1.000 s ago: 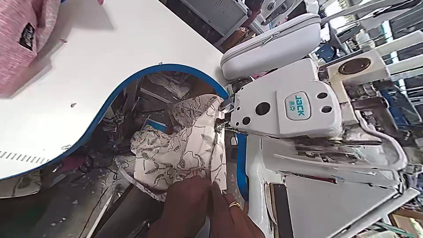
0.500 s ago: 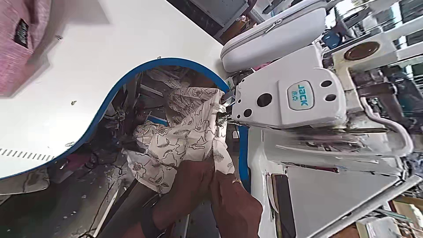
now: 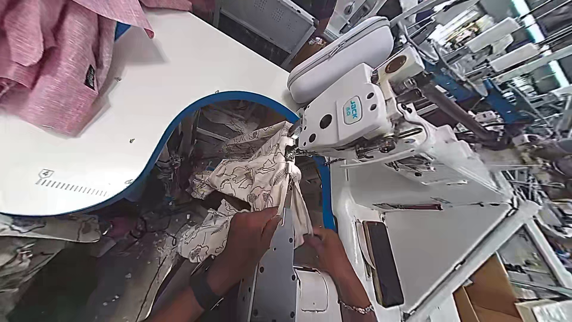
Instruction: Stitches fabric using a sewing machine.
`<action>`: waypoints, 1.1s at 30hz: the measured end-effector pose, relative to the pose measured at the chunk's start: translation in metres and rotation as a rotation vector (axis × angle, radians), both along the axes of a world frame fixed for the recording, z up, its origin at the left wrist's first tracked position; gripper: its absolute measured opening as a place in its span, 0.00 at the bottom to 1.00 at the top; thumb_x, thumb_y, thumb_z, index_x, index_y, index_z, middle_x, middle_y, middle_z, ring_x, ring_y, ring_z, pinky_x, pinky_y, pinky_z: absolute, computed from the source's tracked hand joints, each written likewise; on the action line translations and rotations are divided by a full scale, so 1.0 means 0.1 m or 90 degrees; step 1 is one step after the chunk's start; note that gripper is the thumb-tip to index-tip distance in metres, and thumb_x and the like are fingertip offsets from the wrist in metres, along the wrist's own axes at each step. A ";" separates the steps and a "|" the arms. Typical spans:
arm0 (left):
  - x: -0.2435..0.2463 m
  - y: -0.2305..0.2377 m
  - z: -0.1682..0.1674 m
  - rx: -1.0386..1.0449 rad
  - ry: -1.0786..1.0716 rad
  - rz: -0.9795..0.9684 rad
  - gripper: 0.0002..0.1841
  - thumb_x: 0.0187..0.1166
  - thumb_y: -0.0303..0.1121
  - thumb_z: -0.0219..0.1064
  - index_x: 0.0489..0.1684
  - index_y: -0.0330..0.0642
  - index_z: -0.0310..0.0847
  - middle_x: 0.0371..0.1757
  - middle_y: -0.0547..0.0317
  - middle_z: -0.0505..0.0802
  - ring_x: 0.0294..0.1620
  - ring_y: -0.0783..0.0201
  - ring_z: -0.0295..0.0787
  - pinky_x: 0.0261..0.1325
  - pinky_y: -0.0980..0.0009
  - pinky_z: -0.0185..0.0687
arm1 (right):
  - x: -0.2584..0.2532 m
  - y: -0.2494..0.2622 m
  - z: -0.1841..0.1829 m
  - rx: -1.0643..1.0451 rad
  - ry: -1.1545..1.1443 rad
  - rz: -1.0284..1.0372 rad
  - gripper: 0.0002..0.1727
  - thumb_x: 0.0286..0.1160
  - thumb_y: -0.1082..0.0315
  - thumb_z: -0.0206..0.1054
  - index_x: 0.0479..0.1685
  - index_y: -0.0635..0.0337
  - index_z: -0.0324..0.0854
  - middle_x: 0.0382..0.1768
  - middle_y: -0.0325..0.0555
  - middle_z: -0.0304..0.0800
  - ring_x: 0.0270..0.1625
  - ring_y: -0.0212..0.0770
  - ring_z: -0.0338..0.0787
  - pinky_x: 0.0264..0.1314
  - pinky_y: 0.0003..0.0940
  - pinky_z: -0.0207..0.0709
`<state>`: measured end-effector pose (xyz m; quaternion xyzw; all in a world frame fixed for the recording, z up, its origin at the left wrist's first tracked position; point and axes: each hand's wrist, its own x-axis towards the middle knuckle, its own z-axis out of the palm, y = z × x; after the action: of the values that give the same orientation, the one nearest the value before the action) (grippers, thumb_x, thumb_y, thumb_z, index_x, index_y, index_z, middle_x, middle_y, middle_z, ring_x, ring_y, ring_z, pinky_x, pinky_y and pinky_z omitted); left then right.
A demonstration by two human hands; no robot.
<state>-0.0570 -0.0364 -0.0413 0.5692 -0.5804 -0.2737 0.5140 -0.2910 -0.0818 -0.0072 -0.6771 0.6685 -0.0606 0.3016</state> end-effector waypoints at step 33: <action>-0.05 -0.15 -0.02 -0.042 0.073 -0.018 0.13 0.80 0.30 0.61 0.30 0.38 0.91 0.17 0.59 0.87 0.17 0.68 0.80 0.23 0.71 0.72 | 0.98 0.28 0.27 -0.641 0.225 0.313 0.12 0.74 0.69 0.62 0.26 0.57 0.90 0.17 0.42 0.84 0.17 0.36 0.79 0.18 0.25 0.67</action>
<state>-0.0624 -0.0511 -0.0434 0.5273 -0.5666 -0.2938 0.5608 -0.1928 -0.0538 0.0200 -0.8720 0.4209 -0.1851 -0.1682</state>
